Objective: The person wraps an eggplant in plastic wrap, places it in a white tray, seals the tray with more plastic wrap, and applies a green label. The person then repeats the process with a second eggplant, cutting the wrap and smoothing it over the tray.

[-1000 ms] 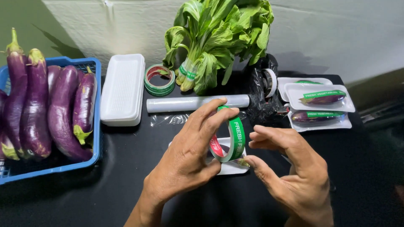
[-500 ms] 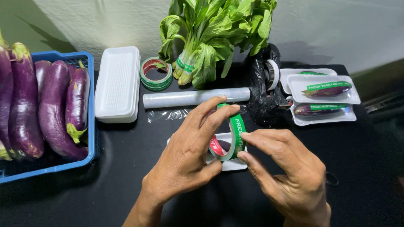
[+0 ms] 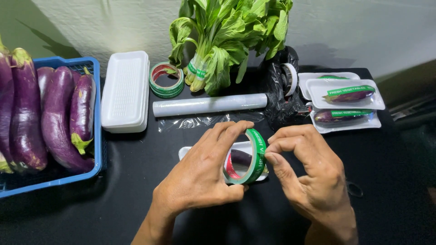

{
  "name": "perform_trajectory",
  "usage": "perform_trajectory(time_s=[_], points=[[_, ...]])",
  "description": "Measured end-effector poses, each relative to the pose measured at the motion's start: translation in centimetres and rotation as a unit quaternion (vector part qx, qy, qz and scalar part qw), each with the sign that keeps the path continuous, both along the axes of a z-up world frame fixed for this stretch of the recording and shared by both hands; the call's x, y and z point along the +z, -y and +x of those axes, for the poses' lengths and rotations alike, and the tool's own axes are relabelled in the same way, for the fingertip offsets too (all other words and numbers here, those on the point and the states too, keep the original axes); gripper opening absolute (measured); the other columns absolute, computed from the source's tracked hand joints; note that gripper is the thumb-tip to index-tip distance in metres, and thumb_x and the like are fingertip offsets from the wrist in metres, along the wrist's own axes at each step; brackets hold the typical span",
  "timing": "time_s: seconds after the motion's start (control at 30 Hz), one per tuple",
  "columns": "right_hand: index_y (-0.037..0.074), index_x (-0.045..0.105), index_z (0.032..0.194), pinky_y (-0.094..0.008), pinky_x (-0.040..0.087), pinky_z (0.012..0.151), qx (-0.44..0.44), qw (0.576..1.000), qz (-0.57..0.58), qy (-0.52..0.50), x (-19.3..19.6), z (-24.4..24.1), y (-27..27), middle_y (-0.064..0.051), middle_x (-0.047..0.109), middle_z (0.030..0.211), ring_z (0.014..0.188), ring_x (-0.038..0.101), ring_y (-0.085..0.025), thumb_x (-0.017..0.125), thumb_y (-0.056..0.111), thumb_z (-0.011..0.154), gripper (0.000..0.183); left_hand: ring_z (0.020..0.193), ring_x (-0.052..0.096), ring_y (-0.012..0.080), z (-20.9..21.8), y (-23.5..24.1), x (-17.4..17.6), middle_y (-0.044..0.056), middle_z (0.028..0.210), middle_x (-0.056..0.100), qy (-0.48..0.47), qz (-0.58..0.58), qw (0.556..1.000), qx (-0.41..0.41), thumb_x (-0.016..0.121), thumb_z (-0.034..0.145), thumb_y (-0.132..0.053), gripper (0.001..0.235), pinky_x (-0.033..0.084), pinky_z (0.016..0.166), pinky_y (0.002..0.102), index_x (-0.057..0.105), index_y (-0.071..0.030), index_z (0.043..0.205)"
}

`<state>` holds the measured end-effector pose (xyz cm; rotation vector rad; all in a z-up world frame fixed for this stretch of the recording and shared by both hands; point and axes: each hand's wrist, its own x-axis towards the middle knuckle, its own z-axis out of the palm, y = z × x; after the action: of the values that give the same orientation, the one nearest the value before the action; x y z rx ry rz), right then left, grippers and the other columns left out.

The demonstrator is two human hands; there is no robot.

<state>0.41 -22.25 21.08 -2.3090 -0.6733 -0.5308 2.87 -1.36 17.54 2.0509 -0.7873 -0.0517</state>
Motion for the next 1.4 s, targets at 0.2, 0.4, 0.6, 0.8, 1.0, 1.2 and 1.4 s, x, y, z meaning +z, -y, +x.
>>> perform_trajectory(time_s=[0.2,0.4,0.6,0.8,1.0,1.2,1.4], points=[[0.005,0.065,0.091,-0.032,0.057,0.088,-0.023,0.999,0.018,-0.011,1.3,-1.9,0.5,-0.012,0.071,0.098,0.091,0.072,-0.021,0.061,0.015,0.095,0.012,0.117,0.061,0.0236,0.4,0.2,-0.5,0.008,0.129,0.058,-0.107,0.079,0.99,0.051,0.081,0.062,-0.043,0.096,0.051,0.092,0.039,0.045,-0.006,0.142],[0.004,0.064,0.089,-0.031,0.058,0.087,-0.021,1.0,0.012,0.004,1.6,-2.9,0.9,-0.011,0.071,0.096,0.091,0.073,-0.021,0.061,0.015,0.094,0.012,0.107,0.063,0.0255,0.4,0.6,0.2,0.006,0.121,0.058,-0.184,0.097,0.976,0.067,0.073,0.068,-0.046,0.091,0.049,0.094,0.042,0.04,-0.029,0.15],[0.002,0.064,0.089,-0.033,0.058,0.088,-0.041,0.999,0.031,0.009,1.8,-3.3,0.1,-0.014,0.07,0.093,0.089,0.073,-0.023,0.061,0.013,0.093,0.012,0.12,0.061,0.0228,1.0,0.8,-1.6,0.01,0.137,0.056,-0.12,0.034,0.99,0.06,0.074,0.067,-0.041,0.09,0.048,0.101,0.038,0.044,-0.007,0.144],[-0.003,0.063,0.087,-0.038,0.062,0.093,-0.064,0.996,0.054,0.028,2.0,-3.0,0.7,-0.017,0.069,0.09,0.087,0.07,-0.025,0.06,0.01,0.093,0.014,0.13,0.053,0.0262,0.8,1.2,-1.2,0.012,0.143,0.047,-0.145,0.035,0.988,-0.028,0.08,0.063,-0.037,0.105,0.047,0.104,0.041,0.033,-0.018,0.154],[-0.001,0.063,0.087,-0.034,0.06,0.09,-0.054,0.998,0.031,0.01,2.6,-3.5,1.2,-0.015,0.069,0.091,0.086,0.071,-0.023,0.059,0.013,0.094,0.016,0.125,0.055,0.0224,1.2,1.9,-1.7,0.009,0.137,0.052,-0.164,0.045,0.985,-0.004,0.08,0.059,-0.037,0.103,0.047,0.102,0.037,0.036,-0.015,0.15],[-0.001,0.059,0.075,-0.043,0.067,0.094,-0.122,0.986,0.107,0.041,3.2,-5.1,-1.4,-0.014,0.062,0.076,0.076,0.068,-0.023,0.054,0.017,0.09,0.024,0.129,0.054,0.0239,1.7,1.7,-2.4,0.012,0.141,0.055,-0.171,0.042,0.984,0.032,0.075,0.06,-0.034,0.096,0.043,0.106,0.035,0.042,-0.007,0.146],[-0.007,0.058,0.08,-0.046,0.066,0.094,-0.107,0.986,0.106,0.074,2.0,-4.3,0.2,-0.019,0.062,0.077,0.079,0.066,-0.028,0.056,0.007,0.091,0.018,0.127,0.051,0.0256,1.5,1.8,-2.5,0.012,0.145,0.049,-0.158,0.008,0.987,-0.015,0.079,0.061,-0.034,0.108,0.046,0.104,0.038,0.029,-0.013,0.155]])
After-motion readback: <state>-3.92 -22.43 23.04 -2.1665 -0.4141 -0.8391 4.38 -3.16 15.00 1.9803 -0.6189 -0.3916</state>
